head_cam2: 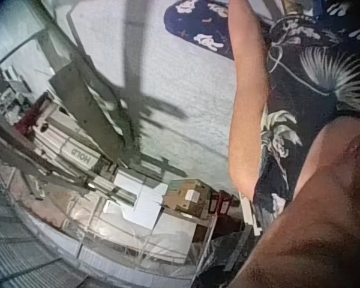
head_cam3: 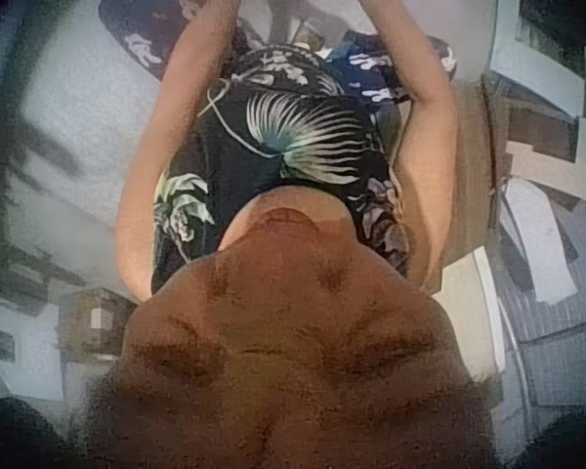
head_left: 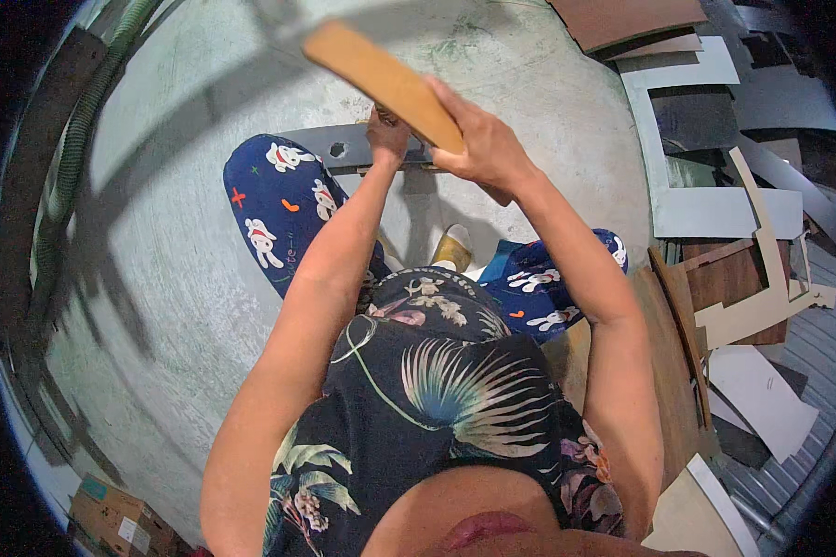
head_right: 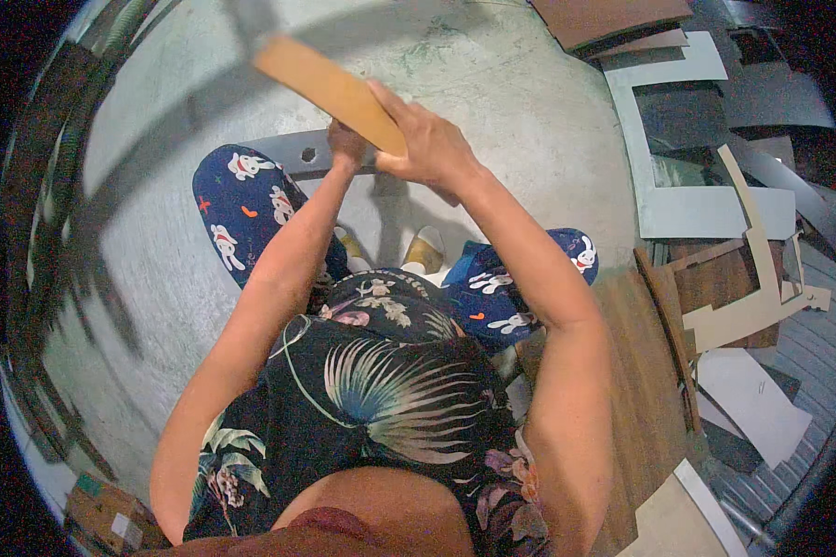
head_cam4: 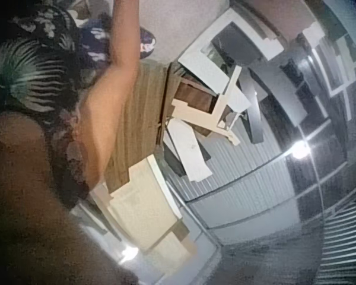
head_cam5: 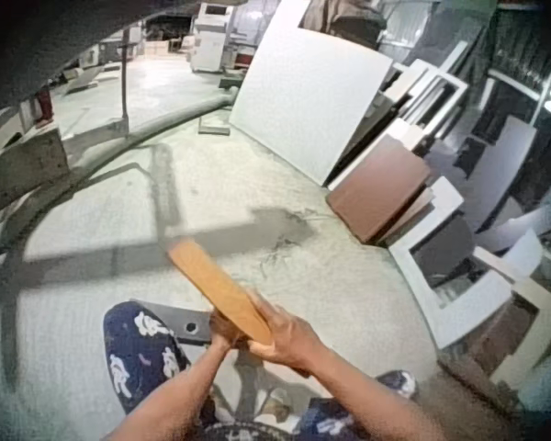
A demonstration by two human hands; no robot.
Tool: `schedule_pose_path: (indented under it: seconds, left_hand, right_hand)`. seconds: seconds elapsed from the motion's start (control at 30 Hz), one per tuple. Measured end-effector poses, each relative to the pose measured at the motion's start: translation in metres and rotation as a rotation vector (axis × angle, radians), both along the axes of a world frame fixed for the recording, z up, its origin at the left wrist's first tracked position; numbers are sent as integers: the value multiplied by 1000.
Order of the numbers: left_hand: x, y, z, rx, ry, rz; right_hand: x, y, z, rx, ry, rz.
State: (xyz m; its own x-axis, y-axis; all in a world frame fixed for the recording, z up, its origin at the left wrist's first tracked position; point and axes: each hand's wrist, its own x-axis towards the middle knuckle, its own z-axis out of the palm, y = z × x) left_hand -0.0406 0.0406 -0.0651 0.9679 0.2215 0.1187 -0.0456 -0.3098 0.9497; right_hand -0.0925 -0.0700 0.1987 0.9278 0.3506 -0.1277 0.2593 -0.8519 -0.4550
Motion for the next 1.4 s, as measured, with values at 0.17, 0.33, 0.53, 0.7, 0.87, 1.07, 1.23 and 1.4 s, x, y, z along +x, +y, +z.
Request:
schedule_pose_path:
  seconds: [0.17,0.33,0.53,0.7,0.87,1.07,1.23,1.4]
  left_hand:
    - [2,-12,24,-195,15,-51]
    - [1,-7,18,-304,233,-6]
    - [3,-3,7,-201,186,-13]
    - [4,5,11,-247,240,-61]
    - [-2,-6,35,-384,209,-73]
    - [-11,-17,54,-89,72,-134]
    - [-41,-52,88,0,8,-338]
    - [-64,-72,89,286,-148,-563]
  right_hand:
    - [-11,-30,-30,-141,199,-73]
    - [-34,-64,-66,383,-124,-459]
    - [-72,-121,-169,455,292,-959]
    - [-82,-121,-202,433,418,-970]
    - [-85,-121,-221,436,359,-1022]
    - [-78,-115,-216,419,428,-1032]
    - [-82,-110,-221,471,392,-1052]
    - [-76,-100,-212,553,456,-924]
